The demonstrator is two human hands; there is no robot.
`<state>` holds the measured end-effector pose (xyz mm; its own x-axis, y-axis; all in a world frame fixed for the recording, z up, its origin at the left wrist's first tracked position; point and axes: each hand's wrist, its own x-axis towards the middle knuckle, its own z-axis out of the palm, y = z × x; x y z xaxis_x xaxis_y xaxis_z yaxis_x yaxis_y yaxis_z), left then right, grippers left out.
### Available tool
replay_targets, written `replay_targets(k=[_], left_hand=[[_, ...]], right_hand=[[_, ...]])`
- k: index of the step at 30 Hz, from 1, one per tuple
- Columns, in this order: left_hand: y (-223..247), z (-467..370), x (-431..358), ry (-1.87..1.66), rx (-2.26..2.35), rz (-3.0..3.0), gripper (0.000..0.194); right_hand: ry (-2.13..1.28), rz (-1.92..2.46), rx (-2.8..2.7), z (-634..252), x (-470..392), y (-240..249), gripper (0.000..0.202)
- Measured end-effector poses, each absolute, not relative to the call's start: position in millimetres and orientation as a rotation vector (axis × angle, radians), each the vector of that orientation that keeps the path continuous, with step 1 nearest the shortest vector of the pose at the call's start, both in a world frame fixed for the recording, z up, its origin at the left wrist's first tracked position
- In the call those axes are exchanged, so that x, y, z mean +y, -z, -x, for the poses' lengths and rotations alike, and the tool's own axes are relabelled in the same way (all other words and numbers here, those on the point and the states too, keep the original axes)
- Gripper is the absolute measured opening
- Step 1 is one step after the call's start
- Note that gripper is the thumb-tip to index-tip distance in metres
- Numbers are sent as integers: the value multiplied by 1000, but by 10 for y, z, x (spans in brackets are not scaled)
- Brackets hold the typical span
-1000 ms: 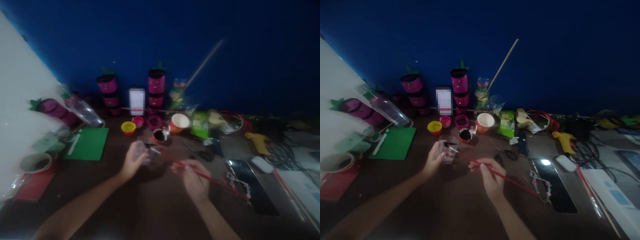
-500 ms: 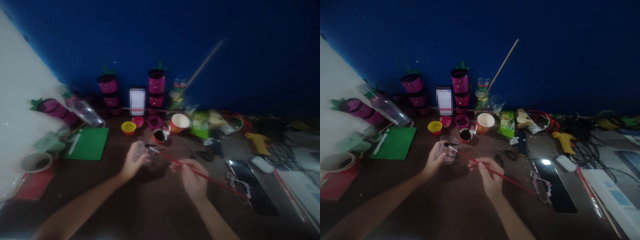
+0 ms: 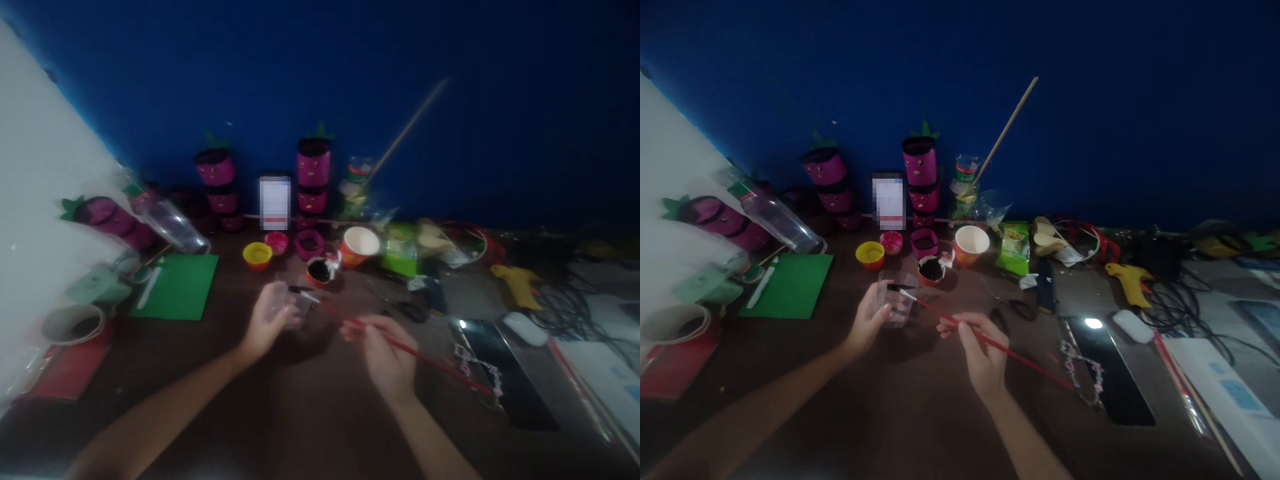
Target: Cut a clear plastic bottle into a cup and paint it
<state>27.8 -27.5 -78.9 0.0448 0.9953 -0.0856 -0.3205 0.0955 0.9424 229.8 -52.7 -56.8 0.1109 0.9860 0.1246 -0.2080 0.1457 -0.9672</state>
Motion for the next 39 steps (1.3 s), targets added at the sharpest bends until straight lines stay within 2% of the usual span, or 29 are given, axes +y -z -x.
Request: replay_targets(k=[31, 39], left_hand=[[830, -223, -224, -1361, 1003, -910, 49], [883, -157, -164, -1421, 922, -801, 58]], right_hand=[[-1080, 1023, -1016, -2401, -426, 619, 9], [-1000, 996, -932, -2516, -333, 506, 9]])
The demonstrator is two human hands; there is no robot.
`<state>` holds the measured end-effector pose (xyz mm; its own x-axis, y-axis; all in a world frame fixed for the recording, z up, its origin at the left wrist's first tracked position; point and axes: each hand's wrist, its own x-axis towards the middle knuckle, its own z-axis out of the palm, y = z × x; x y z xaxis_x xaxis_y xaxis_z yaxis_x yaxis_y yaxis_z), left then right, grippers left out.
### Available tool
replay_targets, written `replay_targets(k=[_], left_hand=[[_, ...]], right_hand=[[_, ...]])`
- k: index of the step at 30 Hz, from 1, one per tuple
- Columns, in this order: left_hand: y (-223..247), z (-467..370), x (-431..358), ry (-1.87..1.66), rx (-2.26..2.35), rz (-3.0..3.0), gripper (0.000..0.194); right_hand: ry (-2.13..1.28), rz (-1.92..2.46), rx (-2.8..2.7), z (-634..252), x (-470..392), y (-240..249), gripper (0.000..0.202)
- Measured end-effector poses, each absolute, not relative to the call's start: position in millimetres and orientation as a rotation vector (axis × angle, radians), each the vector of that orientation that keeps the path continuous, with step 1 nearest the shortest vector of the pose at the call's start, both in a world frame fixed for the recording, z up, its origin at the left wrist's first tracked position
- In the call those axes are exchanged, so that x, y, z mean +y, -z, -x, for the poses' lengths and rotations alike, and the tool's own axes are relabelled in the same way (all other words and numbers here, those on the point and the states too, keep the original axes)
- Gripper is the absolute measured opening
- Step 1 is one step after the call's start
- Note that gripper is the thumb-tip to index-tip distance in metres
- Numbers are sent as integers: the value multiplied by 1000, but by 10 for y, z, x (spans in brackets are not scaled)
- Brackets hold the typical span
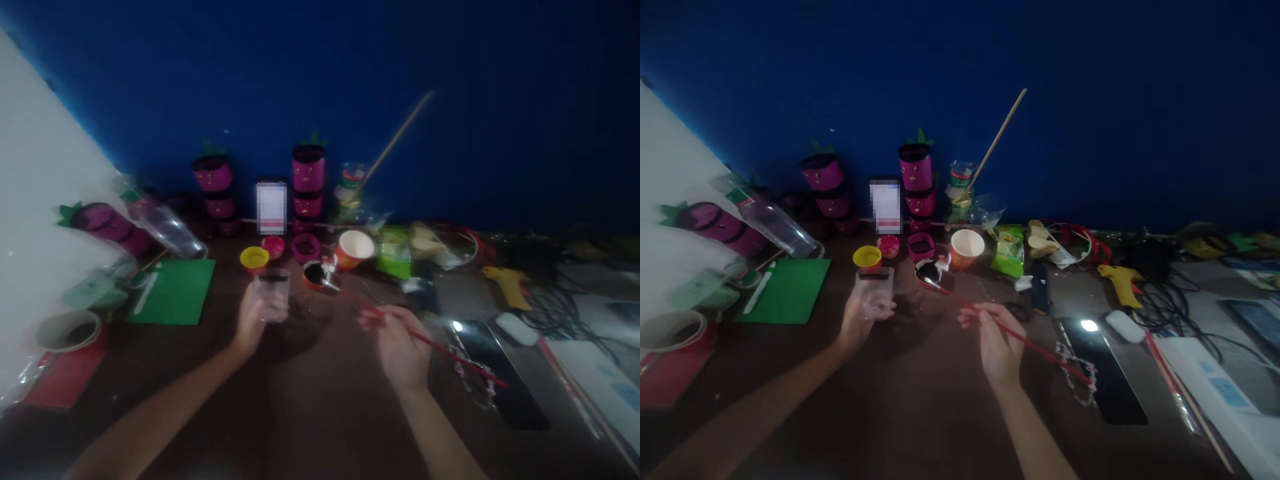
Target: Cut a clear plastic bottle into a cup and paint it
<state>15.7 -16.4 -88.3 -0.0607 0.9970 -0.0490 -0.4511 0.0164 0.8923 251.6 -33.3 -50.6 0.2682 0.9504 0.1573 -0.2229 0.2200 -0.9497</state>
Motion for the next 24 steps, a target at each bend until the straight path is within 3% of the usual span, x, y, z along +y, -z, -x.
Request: replay_targets(k=[9, 24], left_hand=[[874, -197, -214, -1320, 832, -912, 49], [915, -202, -193, -1309, 751, -857, 58]], right_hand=[[-759, 1352, -1336, -2507, -142, 467, 17], [-644, 1439, -1462, -2387, -28, 613, 23]])
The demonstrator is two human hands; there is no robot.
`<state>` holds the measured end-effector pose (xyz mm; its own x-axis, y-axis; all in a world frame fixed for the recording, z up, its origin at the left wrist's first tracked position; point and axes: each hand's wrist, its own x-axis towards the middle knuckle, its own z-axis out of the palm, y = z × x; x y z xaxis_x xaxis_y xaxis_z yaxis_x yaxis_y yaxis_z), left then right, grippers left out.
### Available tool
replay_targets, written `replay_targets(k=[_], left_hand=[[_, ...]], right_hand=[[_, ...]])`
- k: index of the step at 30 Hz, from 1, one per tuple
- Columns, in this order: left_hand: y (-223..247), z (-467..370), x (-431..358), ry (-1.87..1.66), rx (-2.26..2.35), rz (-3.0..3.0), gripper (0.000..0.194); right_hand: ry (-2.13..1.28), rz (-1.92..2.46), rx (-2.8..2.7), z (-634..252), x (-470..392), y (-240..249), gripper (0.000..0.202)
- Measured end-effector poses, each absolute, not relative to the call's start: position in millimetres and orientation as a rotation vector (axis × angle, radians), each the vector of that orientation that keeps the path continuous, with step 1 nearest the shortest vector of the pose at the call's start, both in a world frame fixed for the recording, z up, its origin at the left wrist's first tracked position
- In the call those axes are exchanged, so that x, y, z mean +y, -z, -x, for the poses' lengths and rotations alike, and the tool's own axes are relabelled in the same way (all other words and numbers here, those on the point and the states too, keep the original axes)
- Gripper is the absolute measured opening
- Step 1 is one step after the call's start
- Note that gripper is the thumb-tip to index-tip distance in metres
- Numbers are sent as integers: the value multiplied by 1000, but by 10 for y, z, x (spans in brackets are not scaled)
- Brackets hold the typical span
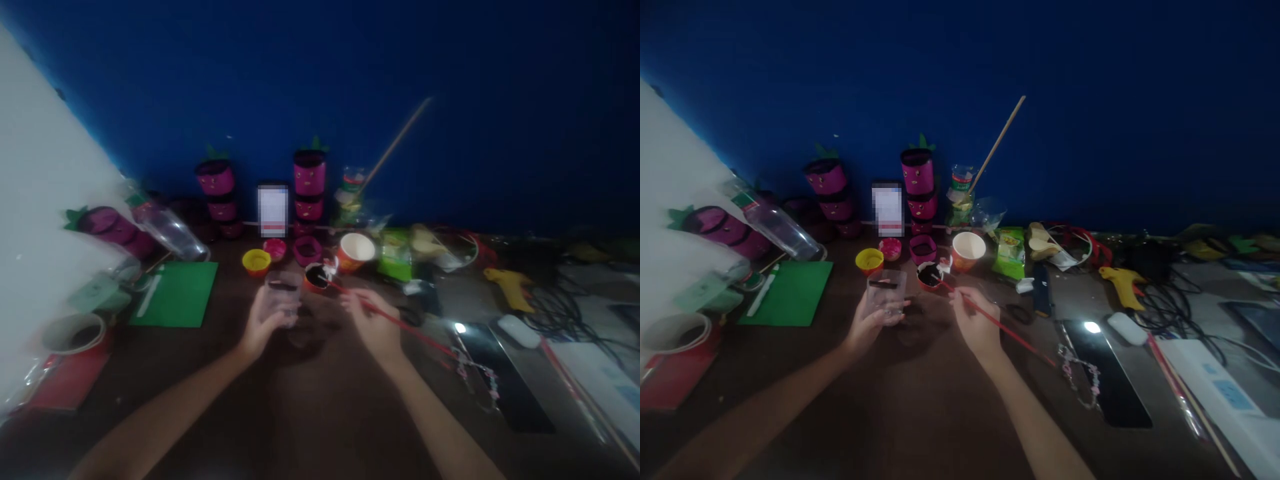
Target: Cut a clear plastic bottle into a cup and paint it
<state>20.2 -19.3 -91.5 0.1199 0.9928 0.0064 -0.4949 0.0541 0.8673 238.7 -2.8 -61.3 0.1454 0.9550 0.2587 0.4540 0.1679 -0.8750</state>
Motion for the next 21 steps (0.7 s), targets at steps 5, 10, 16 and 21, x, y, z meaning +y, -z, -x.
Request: replay_targets(k=[5, 10, 16, 21], left_hand=[[895, -212, -191, -1297, 808, -896, 60], [919, -233, -175, -1308, 890, -831, 56], [943, -220, -169, -1280, 873, -794, 56], [944, -201, -171, -1264, 862, -825, 54]], right_hand=[[-769, 1325, -1224, -2407, -85, 557, 17], [-927, 1108, -931, -2471, -128, 478, 13], [-1135, 923, -879, -2470, -283, 375, 8], [-1175, 920, -952, -2390, -355, 389, 8]])
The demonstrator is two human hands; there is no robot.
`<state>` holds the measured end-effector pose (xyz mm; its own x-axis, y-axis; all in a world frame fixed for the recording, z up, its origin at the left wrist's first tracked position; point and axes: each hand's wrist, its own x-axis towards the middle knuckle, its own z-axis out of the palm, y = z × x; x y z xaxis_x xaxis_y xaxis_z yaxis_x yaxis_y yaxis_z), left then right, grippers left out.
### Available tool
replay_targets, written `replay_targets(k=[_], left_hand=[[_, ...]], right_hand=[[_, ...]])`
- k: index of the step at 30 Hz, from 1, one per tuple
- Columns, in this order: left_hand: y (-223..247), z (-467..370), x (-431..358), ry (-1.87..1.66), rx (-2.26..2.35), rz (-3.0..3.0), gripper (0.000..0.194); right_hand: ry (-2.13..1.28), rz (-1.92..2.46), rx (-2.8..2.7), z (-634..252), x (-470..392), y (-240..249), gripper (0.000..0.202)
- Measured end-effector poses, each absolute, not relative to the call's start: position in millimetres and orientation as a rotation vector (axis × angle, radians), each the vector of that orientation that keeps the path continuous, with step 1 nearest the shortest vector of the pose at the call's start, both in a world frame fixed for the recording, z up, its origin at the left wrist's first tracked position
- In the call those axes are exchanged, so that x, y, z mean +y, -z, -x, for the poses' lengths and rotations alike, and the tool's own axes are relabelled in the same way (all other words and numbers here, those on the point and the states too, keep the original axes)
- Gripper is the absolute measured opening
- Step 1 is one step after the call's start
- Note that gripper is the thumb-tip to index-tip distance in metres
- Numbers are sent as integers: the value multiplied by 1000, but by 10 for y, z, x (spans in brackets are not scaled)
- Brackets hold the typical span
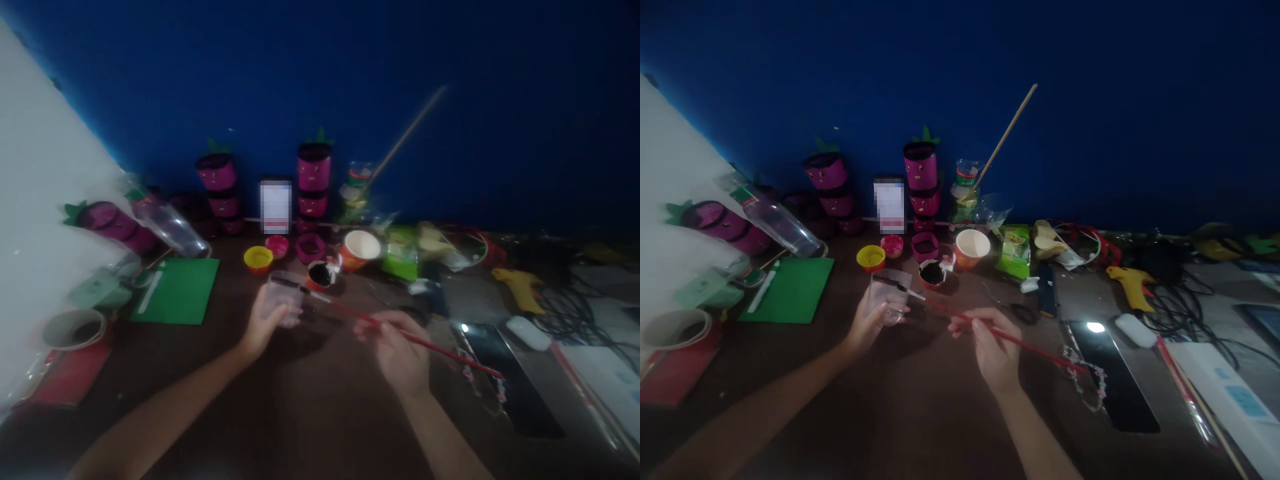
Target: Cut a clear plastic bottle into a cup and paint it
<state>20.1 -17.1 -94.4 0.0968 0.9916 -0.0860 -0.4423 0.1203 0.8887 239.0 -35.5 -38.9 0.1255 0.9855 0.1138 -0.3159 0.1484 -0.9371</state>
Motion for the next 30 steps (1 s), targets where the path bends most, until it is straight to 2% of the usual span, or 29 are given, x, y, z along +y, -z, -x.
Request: replay_targets(k=[30], left_hand=[[892, -213, -181, -1284, 895, -810, 55]], right_hand=[[-1153, 945, -900, -2406, -291, 493, 6]])
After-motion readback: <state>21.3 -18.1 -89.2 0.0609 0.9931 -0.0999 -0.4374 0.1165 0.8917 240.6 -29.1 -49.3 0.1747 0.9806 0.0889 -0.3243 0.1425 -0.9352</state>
